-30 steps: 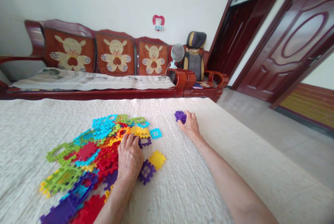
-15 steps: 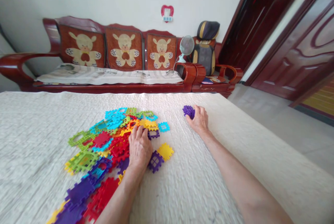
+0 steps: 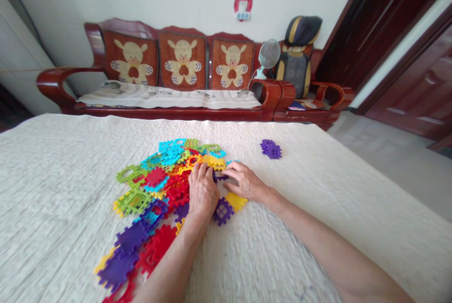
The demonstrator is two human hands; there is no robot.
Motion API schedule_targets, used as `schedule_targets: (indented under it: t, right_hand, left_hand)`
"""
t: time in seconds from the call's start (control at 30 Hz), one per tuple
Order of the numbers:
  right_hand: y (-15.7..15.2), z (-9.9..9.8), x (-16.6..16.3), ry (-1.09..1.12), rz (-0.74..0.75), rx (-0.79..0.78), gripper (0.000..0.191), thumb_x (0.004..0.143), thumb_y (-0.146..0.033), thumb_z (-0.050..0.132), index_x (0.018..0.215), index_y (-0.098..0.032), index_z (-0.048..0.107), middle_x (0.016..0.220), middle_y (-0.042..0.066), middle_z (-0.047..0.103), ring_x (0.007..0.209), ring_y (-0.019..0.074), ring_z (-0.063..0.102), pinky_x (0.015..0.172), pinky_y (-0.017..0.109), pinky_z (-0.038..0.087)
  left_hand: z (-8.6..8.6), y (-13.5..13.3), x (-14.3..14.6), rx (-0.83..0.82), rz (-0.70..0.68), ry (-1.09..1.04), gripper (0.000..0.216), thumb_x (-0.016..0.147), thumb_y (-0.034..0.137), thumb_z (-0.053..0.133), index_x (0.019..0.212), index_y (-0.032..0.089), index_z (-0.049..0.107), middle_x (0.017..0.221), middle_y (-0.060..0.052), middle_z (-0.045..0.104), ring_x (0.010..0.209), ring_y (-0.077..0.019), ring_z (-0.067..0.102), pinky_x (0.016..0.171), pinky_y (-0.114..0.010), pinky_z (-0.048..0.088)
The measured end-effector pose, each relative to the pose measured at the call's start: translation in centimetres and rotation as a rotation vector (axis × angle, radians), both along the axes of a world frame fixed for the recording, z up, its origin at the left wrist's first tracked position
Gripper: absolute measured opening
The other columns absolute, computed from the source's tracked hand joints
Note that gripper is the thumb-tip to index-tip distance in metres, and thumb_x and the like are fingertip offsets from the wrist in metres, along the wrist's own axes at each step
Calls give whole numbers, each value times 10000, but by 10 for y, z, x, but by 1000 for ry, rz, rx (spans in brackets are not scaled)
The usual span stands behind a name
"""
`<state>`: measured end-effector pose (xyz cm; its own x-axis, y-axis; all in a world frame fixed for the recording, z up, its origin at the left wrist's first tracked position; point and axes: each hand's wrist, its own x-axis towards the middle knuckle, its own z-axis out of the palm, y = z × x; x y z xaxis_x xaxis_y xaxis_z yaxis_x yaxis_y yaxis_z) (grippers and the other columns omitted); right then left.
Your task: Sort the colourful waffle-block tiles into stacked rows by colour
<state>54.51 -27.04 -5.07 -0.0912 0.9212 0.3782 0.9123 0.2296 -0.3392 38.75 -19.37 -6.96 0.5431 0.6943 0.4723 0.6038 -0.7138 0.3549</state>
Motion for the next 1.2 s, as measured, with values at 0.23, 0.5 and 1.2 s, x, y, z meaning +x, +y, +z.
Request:
schedule_targets:
  t: [0.23,0.5,1.2]
  right_hand:
    - [3,-4,3,-80,22,57,214,868,-139,523,1042,-189,637,976,83,575,923,196,547,827,348,482]
    - [-3,-6,8,47,-19,195,247,931,-162,392,1103,-195,566,1081,103,601,1054,205,564,923,395,482]
    - [-53,-23,38,102,-632,173,381,817,-373,537,1120,-152,606,1100,130,651,1061,265,588,964,434,456]
  left_hand:
    - [-2,0,1,6,17,13,379,863,105,378,1140,116,635,1304,-134,563,1318,-314,391,1029,-473,403]
    - [3,-3,1,-39,27,44,388,866,106,370,1150,145,631,1332,-116,542,1341,-306,363,1046,-479,387]
    - [4,-1,0,-33,0,74,406,845,115,386,1165,129,635,1329,-134,544,1329,-321,362,1024,-487,398]
